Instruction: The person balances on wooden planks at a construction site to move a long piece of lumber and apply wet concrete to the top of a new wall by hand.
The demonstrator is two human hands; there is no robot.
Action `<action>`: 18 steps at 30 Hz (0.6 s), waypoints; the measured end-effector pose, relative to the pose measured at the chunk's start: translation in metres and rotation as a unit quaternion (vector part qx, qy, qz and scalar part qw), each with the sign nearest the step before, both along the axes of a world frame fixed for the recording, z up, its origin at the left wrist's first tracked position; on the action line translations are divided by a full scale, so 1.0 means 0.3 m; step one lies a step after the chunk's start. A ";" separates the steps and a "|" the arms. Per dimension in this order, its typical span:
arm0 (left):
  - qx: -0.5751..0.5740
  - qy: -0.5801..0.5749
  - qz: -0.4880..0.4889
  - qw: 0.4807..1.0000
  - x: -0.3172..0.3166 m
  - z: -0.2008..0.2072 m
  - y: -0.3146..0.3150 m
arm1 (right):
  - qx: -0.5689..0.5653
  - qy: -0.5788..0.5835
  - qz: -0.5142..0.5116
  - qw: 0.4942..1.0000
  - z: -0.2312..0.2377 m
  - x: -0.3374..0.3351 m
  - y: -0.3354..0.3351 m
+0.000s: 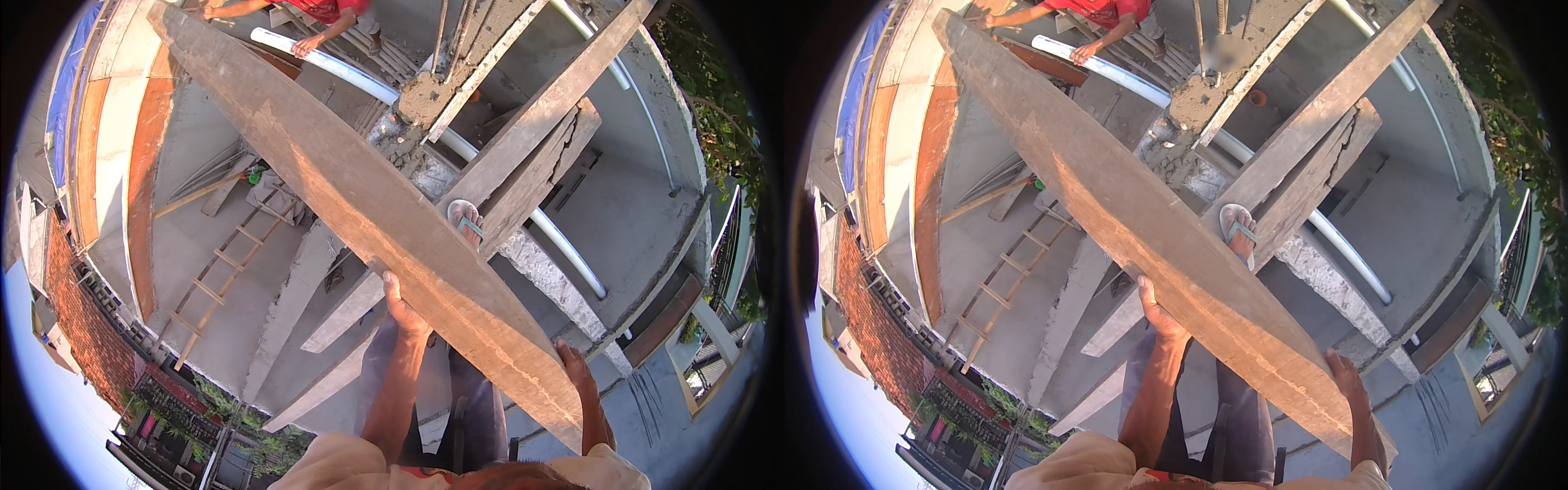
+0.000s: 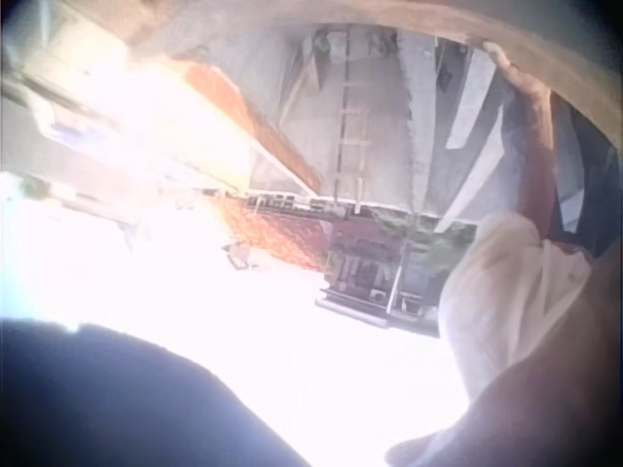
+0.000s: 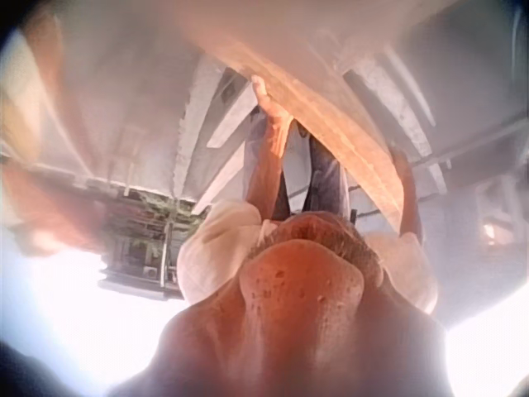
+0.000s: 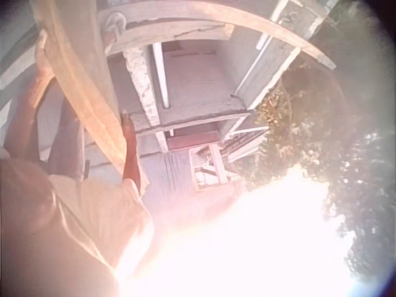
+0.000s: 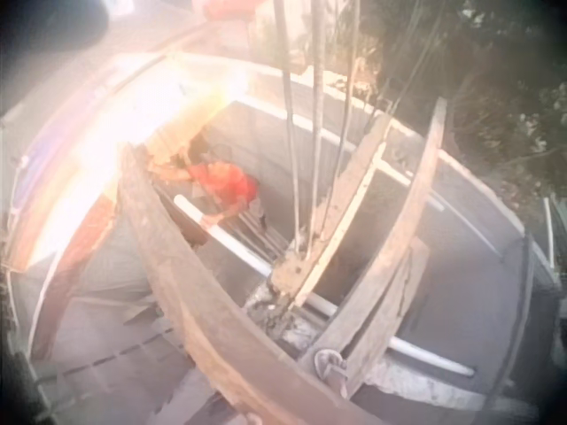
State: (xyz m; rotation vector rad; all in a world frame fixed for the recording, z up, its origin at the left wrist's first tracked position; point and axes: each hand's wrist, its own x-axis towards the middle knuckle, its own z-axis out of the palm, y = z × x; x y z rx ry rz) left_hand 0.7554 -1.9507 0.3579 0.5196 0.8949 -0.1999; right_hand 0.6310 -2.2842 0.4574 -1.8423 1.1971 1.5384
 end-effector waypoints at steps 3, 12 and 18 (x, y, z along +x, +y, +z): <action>0.008 -0.004 -0.022 1.000 0.035 -0.014 -0.045 | 0.027 0.009 -0.040 0.999 -0.001 0.035 -0.030; 0.021 -0.019 -0.029 0.999 0.188 -0.140 -0.208 | 0.003 -0.033 0.051 0.998 -0.110 0.271 -0.182; -0.005 -0.074 0.036 0.997 0.380 -0.297 -0.298 | -0.003 -0.075 0.050 0.996 -0.272 0.529 -0.344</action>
